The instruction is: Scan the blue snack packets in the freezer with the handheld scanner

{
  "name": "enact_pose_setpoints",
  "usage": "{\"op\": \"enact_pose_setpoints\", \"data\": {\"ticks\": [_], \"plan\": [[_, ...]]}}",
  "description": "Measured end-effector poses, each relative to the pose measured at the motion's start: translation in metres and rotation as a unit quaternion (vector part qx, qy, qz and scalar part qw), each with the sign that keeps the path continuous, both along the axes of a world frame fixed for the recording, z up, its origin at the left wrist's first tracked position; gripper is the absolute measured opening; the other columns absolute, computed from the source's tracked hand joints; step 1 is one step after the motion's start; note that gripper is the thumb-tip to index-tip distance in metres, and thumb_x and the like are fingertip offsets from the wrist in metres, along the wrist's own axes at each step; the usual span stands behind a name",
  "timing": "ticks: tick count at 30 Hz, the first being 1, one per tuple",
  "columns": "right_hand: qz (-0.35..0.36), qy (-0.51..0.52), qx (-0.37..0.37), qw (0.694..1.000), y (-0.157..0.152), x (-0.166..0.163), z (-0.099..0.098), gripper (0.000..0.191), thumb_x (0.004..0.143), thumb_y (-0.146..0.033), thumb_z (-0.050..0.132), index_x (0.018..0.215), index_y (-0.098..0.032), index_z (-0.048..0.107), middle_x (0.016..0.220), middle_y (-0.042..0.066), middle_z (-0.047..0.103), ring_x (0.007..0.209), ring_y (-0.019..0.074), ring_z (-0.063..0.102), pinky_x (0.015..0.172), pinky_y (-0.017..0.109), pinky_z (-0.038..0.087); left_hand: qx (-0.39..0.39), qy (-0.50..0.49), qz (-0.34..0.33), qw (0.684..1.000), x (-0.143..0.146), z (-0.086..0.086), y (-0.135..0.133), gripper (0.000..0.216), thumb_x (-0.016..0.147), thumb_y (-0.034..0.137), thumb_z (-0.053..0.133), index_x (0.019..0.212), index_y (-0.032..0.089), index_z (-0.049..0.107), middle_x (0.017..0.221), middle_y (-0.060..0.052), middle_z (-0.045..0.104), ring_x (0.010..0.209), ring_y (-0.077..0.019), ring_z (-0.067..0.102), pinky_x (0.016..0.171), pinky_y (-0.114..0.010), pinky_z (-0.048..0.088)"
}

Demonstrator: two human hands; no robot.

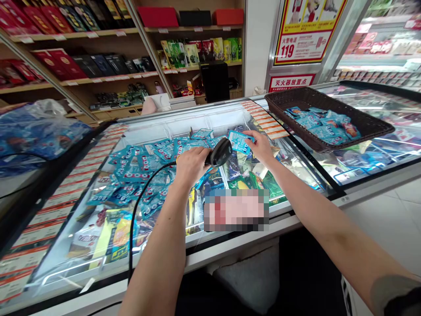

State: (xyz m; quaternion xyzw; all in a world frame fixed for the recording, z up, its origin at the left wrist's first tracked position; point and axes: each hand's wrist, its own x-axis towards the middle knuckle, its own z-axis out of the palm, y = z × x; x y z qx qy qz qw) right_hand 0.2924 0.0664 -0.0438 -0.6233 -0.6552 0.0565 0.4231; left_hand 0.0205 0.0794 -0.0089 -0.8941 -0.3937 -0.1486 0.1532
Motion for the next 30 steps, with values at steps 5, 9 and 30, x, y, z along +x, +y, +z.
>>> {"op": "enact_pose_setpoints", "data": {"ticks": [5,9,30], "plan": [[-0.008,0.011,-0.007,1.000,0.000,0.000,0.000,0.040,0.091,-0.028,0.045,0.125,-0.017,0.063,0.120,0.008,0.071,0.094,0.0233,0.065,0.080,0.035,0.051,0.007,0.003,-0.007,1.000,0.001,0.000,0.000,0.030,0.085,0.028,0.058,0.113,0.020,0.065,0.099,-0.010,0.071,0.097,-0.0297,0.066,0.077,-0.038,0.046],[0.004,0.060,0.007,0.998,0.002,0.002,-0.002,0.040,0.089,-0.031,0.047,0.123,-0.017,0.065,0.117,0.008,0.072,0.093,0.0235,0.065,0.080,0.036,0.052,0.004,0.006,-0.012,1.000,0.001,-0.001,0.001,0.028,0.085,0.029,0.058,0.112,0.020,0.065,0.099,-0.010,0.071,0.098,-0.0304,0.066,0.076,-0.039,0.046],[-0.155,-0.122,-0.017,0.980,0.008,0.036,-0.022,0.035,0.095,-0.036,0.045,0.112,-0.020,0.071,0.116,0.014,0.067,0.115,0.0325,0.053,0.099,0.048,0.039,0.026,-0.074,0.067,0.995,-0.009,-0.005,0.003,0.031,0.088,0.031,0.054,0.117,0.022,0.061,0.105,-0.011,0.071,0.103,-0.0298,0.063,0.082,-0.038,0.044]]}}
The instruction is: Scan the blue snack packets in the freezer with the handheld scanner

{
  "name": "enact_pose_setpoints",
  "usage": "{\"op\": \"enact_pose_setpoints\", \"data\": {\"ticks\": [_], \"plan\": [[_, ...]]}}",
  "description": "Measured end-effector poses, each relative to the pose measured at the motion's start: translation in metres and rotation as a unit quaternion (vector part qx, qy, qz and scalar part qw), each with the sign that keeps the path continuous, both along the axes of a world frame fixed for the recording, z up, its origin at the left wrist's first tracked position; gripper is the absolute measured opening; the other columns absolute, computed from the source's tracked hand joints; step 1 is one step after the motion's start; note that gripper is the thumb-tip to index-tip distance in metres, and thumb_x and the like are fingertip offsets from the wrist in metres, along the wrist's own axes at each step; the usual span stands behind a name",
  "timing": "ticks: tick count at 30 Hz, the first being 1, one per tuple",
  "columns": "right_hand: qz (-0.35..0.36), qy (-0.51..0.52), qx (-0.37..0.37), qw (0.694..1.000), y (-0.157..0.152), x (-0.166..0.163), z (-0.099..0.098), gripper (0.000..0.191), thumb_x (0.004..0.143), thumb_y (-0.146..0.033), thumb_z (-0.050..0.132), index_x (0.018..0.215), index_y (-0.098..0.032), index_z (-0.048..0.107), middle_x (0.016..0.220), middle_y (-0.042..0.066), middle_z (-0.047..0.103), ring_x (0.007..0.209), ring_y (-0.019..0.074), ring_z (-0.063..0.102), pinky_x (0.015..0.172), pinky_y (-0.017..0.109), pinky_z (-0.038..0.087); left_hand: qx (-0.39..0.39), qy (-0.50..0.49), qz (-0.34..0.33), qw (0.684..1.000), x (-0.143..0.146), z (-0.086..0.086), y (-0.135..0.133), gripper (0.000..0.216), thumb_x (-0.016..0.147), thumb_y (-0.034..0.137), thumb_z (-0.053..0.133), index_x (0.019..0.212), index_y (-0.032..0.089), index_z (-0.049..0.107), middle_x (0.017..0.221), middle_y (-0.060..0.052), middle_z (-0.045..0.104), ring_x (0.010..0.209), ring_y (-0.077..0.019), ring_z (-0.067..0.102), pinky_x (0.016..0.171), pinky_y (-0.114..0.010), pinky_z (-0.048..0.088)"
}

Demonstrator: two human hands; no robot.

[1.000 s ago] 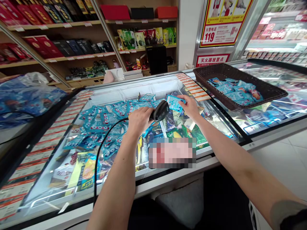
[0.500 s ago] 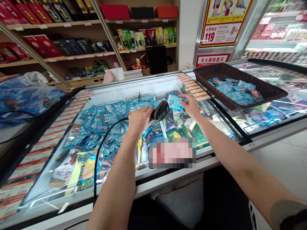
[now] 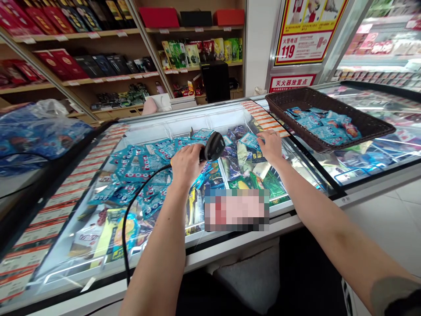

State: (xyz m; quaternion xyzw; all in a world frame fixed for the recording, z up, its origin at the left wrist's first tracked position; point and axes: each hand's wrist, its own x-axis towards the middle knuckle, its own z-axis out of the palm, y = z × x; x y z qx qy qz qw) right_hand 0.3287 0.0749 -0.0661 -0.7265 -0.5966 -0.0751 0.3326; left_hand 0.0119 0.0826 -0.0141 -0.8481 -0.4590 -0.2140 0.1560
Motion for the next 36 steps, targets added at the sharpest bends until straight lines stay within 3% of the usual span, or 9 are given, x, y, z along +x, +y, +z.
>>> {"op": "enact_pose_setpoints", "data": {"ticks": [4,8,15,18,24,26,30,34,36], "plan": [[0.065,-0.057,-0.009,0.996,-0.004,-0.010,0.003,0.036,0.093,-0.049,0.051,0.111,-0.027,0.073,0.123,0.008,0.066,0.117,0.0327,0.051,0.099,0.051,0.035,0.020,0.008,-0.015,1.000,-0.002,0.001,0.001,0.028,0.089,0.034,0.052,0.114,0.023,0.062,0.101,-0.011,0.070,0.103,-0.0306,0.061,0.090,-0.042,0.042],[0.071,-0.087,-0.030,0.993,-0.005,-0.011,0.001,0.033,0.091,-0.041,0.056,0.117,-0.026,0.070,0.124,0.007,0.066,0.118,0.0309,0.052,0.104,0.052,0.031,0.046,-0.004,0.008,0.999,-0.005,0.004,0.000,0.029,0.089,0.035,0.052,0.115,0.025,0.062,0.105,-0.011,0.068,0.105,-0.0305,0.060,0.096,-0.044,0.039],[0.033,-0.114,-0.032,0.992,-0.007,-0.013,0.001,0.039,0.095,-0.036,0.049,0.127,-0.020,0.064,0.143,0.013,0.055,0.135,0.0338,0.041,0.114,0.060,0.018,0.021,-0.026,0.069,0.997,-0.009,0.002,0.001,0.037,0.087,0.034,0.057,0.122,0.025,0.058,0.108,-0.011,0.068,0.101,-0.0304,0.062,0.076,-0.037,0.044],[0.107,-0.128,-0.042,0.985,-0.006,-0.027,0.007,0.046,0.098,-0.040,0.044,0.137,-0.019,0.057,0.150,0.010,0.050,0.140,0.0304,0.038,0.118,0.057,0.017,0.031,-0.030,0.075,0.996,-0.009,0.001,0.002,0.036,0.087,0.033,0.056,0.122,0.024,0.057,0.109,-0.011,0.068,0.103,-0.0302,0.063,0.077,-0.037,0.044],[0.309,-0.139,-0.082,0.937,0.006,-0.070,0.013,0.065,0.100,-0.051,0.036,0.156,-0.019,0.030,0.164,0.008,0.024,0.146,0.0258,0.032,0.116,0.045,0.033,0.025,-0.039,0.079,0.996,-0.009,0.000,0.002,0.037,0.087,0.034,0.057,0.122,0.023,0.058,0.108,-0.011,0.069,0.103,-0.0305,0.063,0.078,-0.037,0.044],[0.344,-0.141,-0.089,0.924,0.008,-0.078,0.011,0.068,0.099,-0.056,0.034,0.158,-0.021,0.025,0.161,0.009,0.032,0.146,0.0273,0.032,0.115,0.047,0.035,0.016,-0.044,0.082,0.996,-0.009,0.000,0.002,0.037,0.087,0.035,0.056,0.122,0.023,0.058,0.110,-0.011,0.069,0.105,-0.0305,0.063,0.080,-0.036,0.044],[0.339,-0.147,-0.081,0.926,0.003,-0.080,0.010,0.068,0.099,-0.058,0.033,0.152,-0.016,0.037,0.142,0.015,0.054,0.135,0.0297,0.046,0.112,0.045,0.039,0.006,-0.056,0.090,0.994,-0.010,0.000,0.003,0.038,0.089,0.038,0.053,0.123,0.022,0.058,0.112,-0.011,0.068,0.107,-0.0297,0.062,0.081,-0.036,0.043],[0.266,-0.137,-0.059,0.953,-0.002,-0.078,0.010,0.056,0.099,-0.055,0.033,0.127,-0.015,0.061,0.122,0.017,0.061,0.117,0.0286,0.058,0.105,0.044,0.045,0.009,-0.043,0.094,0.995,-0.011,0.000,0.003,0.037,0.088,0.038,0.054,0.121,0.022,0.059,0.109,-0.011,0.068,0.104,-0.0297,0.062,0.079,-0.036,0.043],[0.229,-0.120,-0.047,0.965,-0.002,-0.077,0.009,0.053,0.099,-0.054,0.034,0.115,-0.014,0.065,0.114,0.016,0.062,0.110,0.0282,0.061,0.099,0.044,0.048,0.014,-0.036,0.090,0.995,-0.011,-0.001,0.002,0.035,0.088,0.037,0.055,0.119,0.022,0.060,0.108,-0.011,0.068,0.104,-0.0296,0.062,0.079,-0.036,0.043]]}}
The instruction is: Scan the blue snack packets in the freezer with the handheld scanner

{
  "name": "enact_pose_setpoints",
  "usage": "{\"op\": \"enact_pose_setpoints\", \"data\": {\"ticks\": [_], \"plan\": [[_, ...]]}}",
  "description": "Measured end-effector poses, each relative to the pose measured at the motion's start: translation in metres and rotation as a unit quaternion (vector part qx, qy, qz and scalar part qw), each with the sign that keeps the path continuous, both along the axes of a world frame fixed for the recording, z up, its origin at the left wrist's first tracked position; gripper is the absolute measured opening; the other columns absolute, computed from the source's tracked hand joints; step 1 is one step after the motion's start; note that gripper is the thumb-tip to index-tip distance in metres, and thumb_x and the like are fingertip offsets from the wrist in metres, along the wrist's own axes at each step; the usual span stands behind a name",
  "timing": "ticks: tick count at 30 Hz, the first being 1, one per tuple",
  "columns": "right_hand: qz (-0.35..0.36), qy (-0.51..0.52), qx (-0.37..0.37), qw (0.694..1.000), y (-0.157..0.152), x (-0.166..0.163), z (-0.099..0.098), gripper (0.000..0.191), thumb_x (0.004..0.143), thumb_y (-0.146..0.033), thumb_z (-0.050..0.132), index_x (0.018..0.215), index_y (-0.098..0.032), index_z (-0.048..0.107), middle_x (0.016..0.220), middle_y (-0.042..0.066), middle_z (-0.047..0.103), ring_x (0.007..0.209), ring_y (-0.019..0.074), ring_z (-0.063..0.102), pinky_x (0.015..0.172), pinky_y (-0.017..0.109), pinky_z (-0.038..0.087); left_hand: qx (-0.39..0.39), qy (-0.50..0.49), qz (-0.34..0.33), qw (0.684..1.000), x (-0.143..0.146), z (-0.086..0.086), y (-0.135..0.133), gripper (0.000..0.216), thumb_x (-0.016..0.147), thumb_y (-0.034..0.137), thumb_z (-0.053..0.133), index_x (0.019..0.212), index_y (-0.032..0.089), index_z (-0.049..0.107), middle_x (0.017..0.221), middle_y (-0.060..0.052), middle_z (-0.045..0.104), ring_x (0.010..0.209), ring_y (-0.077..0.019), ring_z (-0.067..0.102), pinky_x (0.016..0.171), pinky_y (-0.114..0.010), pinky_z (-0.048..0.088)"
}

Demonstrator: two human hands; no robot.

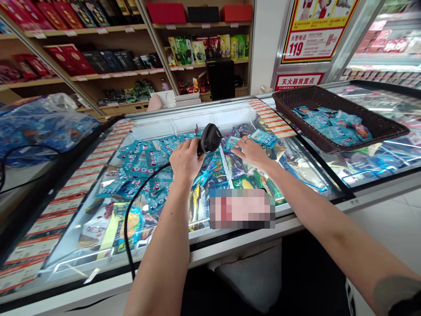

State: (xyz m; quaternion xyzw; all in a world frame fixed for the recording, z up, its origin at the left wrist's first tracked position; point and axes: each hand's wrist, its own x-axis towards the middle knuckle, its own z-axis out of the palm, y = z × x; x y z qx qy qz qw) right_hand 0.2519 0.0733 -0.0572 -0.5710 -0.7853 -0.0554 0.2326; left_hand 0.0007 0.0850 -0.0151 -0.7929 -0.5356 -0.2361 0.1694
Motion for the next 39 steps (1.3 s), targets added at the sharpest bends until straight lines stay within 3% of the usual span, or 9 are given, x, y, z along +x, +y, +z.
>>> {"op": "enact_pose_setpoints", "data": {"ticks": [5,9,13,18,23,27,32,39], "plan": [[-0.045,0.037,0.009,0.998,0.001,0.003,-0.005,0.044,0.095,-0.053,0.049,0.107,-0.013,0.063,0.109,0.015,0.061,0.100,0.0271,0.061,0.090,0.041,0.051,0.009,0.015,-0.013,1.000,-0.001,-0.001,0.000,0.034,0.088,0.034,0.055,0.119,0.022,0.059,0.110,-0.010,0.068,0.105,-0.0293,0.062,0.078,-0.036,0.043],[-0.088,0.015,0.018,0.996,0.000,0.007,-0.006,0.058,0.091,-0.059,0.052,0.117,-0.007,0.062,0.115,0.022,0.060,0.114,0.0338,0.055,0.096,0.048,0.047,-0.001,0.020,-0.016,1.000,-0.002,-0.001,0.001,0.034,0.089,0.033,0.054,0.121,0.023,0.059,0.108,-0.010,0.068,0.105,-0.0293,0.062,0.078,-0.036,0.042],[-0.126,0.013,-0.002,0.992,0.002,0.010,-0.008,0.064,0.089,-0.065,0.051,0.112,-0.007,0.066,0.109,0.024,0.063,0.117,0.0380,0.052,0.097,0.051,0.045,-0.001,0.015,-0.027,1.000,-0.003,-0.002,0.001,0.032,0.090,0.034,0.054,0.120,0.024,0.060,0.107,-0.010,0.068,0.106,-0.0297,0.062,0.078,-0.036,0.042],[-0.107,0.130,-0.011,0.986,0.004,0.016,-0.010,0.051,0.085,-0.047,0.066,0.121,-0.011,0.059,0.112,0.016,0.067,0.106,0.0321,0.060,0.096,0.046,0.046,-0.002,0.033,-0.051,0.998,-0.003,-0.003,0.001,0.033,0.089,0.033,0.056,0.121,0.025,0.060,0.105,-0.008,0.069,0.105,-0.0290,0.063,0.078,-0.036,0.042],[-0.078,0.275,-0.023,0.958,0.004,0.025,-0.008,0.042,0.088,-0.027,0.056,0.129,-0.020,0.053,0.109,0.008,0.070,0.079,0.0232,0.064,0.084,0.042,0.052,-0.003,0.074,-0.077,0.994,-0.002,-0.001,0.001,0.031,0.087,0.031,0.059,0.118,0.025,0.061,0.102,-0.007,0.069,0.102,-0.0283,0.064,0.075,-0.036,0.043],[-0.062,0.345,0.003,0.937,0.010,0.030,-0.011,0.040,0.085,-0.025,0.055,0.125,-0.022,0.054,0.114,0.007,0.067,0.077,0.0215,0.063,0.085,0.043,0.053,-0.013,0.101,-0.097,0.990,-0.001,0.001,0.000,0.029,0.087,0.032,0.060,0.115,0.024,0.062,0.101,-0.007,0.069,0.100,-0.0285,0.064,0.072,-0.036,0.043],[-0.071,0.362,-0.002,0.930,0.014,0.033,-0.016,0.037,0.085,-0.029,0.055,0.121,-0.022,0.054,0.098,0.007,0.068,0.078,0.0240,0.064,0.082,0.044,0.053,-0.035,0.125,-0.118,0.984,-0.001,0.004,-0.001,0.032,0.085,0.030,0.062,0.117,0.024,0.061,0.103,-0.008,0.069,0.101,-0.0287,0.064,0.072,-0.036,0.042],[-0.085,0.324,-0.012,0.942,0.013,0.030,-0.015,0.037,0.087,-0.029,0.052,0.124,-0.022,0.052,0.099,0.005,0.068,0.078,0.0217,0.063,0.080,0.039,0.053,-0.043,0.144,-0.135,0.979,0.002,0.005,-0.002,0.033,0.085,0.031,0.063,0.117,0.023,0.061,0.101,-0.008,0.068,0.099,-0.0283,0.064,0.074,-0.037,0.043]]}}
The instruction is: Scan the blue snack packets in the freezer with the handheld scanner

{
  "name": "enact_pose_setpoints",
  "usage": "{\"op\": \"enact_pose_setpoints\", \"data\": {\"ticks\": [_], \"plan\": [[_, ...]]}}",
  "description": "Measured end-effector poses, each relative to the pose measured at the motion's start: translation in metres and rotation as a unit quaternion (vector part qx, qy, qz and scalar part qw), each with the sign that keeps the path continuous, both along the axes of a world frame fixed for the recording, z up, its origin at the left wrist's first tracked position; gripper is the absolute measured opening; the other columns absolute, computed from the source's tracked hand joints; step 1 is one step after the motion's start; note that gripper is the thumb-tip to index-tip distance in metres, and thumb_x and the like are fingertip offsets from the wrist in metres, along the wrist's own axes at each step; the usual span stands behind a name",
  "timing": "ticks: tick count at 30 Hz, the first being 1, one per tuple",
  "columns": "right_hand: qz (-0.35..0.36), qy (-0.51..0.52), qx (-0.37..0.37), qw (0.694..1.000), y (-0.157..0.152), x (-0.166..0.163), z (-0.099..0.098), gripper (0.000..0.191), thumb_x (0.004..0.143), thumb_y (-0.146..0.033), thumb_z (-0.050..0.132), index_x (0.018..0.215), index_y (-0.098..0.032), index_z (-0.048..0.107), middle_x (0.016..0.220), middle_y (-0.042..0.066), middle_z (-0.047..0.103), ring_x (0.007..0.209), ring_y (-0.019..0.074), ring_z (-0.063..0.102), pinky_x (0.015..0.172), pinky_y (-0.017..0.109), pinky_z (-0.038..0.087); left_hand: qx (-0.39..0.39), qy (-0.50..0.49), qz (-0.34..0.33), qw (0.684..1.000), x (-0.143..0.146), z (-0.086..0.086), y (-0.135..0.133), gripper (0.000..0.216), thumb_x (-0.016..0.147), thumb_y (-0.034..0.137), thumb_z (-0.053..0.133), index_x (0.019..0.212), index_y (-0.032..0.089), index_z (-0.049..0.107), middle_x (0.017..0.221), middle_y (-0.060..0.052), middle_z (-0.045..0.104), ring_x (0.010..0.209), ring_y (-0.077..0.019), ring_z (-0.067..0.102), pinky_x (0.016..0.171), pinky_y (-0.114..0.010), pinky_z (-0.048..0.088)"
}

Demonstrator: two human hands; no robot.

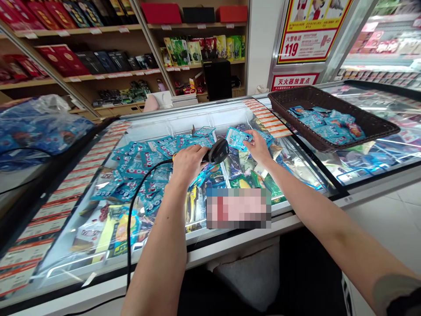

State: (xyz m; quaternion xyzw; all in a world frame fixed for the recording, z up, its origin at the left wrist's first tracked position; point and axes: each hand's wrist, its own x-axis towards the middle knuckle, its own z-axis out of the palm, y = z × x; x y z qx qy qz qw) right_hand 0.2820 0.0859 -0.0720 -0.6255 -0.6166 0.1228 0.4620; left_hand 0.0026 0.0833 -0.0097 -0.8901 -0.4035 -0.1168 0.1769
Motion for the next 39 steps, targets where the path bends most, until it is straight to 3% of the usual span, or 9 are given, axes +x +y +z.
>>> {"op": "enact_pose_setpoints", "data": {"ticks": [19,24,29,32,39], "plan": [[0.012,-0.041,-0.008,0.999,-0.004,-0.003,0.007,0.042,0.091,-0.030,0.046,0.131,-0.019,0.049,0.102,0.007,0.068,0.081,0.0217,0.064,0.079,0.037,0.052,0.004,-0.003,0.010,1.000,0.002,-0.001,-0.001,0.031,0.085,0.031,0.062,0.115,0.022,0.061,0.101,-0.009,0.068,0.099,-0.0293,0.064,0.074,-0.038,0.042],[-0.039,-0.093,-0.017,0.995,-0.009,0.005,0.012,0.043,0.090,-0.029,0.047,0.131,-0.018,0.053,0.092,0.007,0.070,0.080,0.0244,0.063,0.083,0.040,0.050,0.021,-0.024,0.040,0.999,-0.002,0.001,-0.001,0.032,0.086,0.032,0.060,0.117,0.023,0.060,0.103,-0.010,0.068,0.101,-0.0295,0.063,0.079,-0.038,0.043],[-0.087,-0.163,-0.008,0.983,-0.012,0.014,0.008,0.042,0.090,-0.032,0.051,0.127,-0.015,0.060,0.114,0.015,0.066,0.103,0.0296,0.060,0.094,0.044,0.046,0.041,-0.067,0.063,0.995,-0.009,0.005,0.000,0.032,0.087,0.033,0.058,0.118,0.024,0.060,0.102,-0.011,0.067,0.106,-0.0314,0.060,0.087,-0.041,0.042],[-0.116,-0.205,-0.001,0.972,-0.013,0.017,0.007,0.041,0.090,-0.034,0.053,0.124,-0.015,0.063,0.114,0.017,0.064,0.113,0.0328,0.053,0.099,0.049,0.041,0.045,-0.078,0.077,0.993,-0.013,0.010,0.001,0.032,0.086,0.030,0.057,0.117,0.025,0.061,0.106,-0.011,0.067,0.109,-0.0320,0.058,0.090,-0.043,0.041],[-0.161,-0.250,0.009,0.955,-0.023,0.012,0.012,0.033,0.092,-0.032,0.050,0.116,-0.019,0.069,0.123,0.016,0.060,0.115,0.0373,0.046,0.095,0.056,0.036,0.062,-0.065,0.117,0.989,-0.038,0.020,0.002,0.032,0.087,0.033,0.056,0.118,0.025,0.059,0.108,-0.012,0.066,0.108,-0.0322,0.059,0.087,-0.042,0.042]]}}
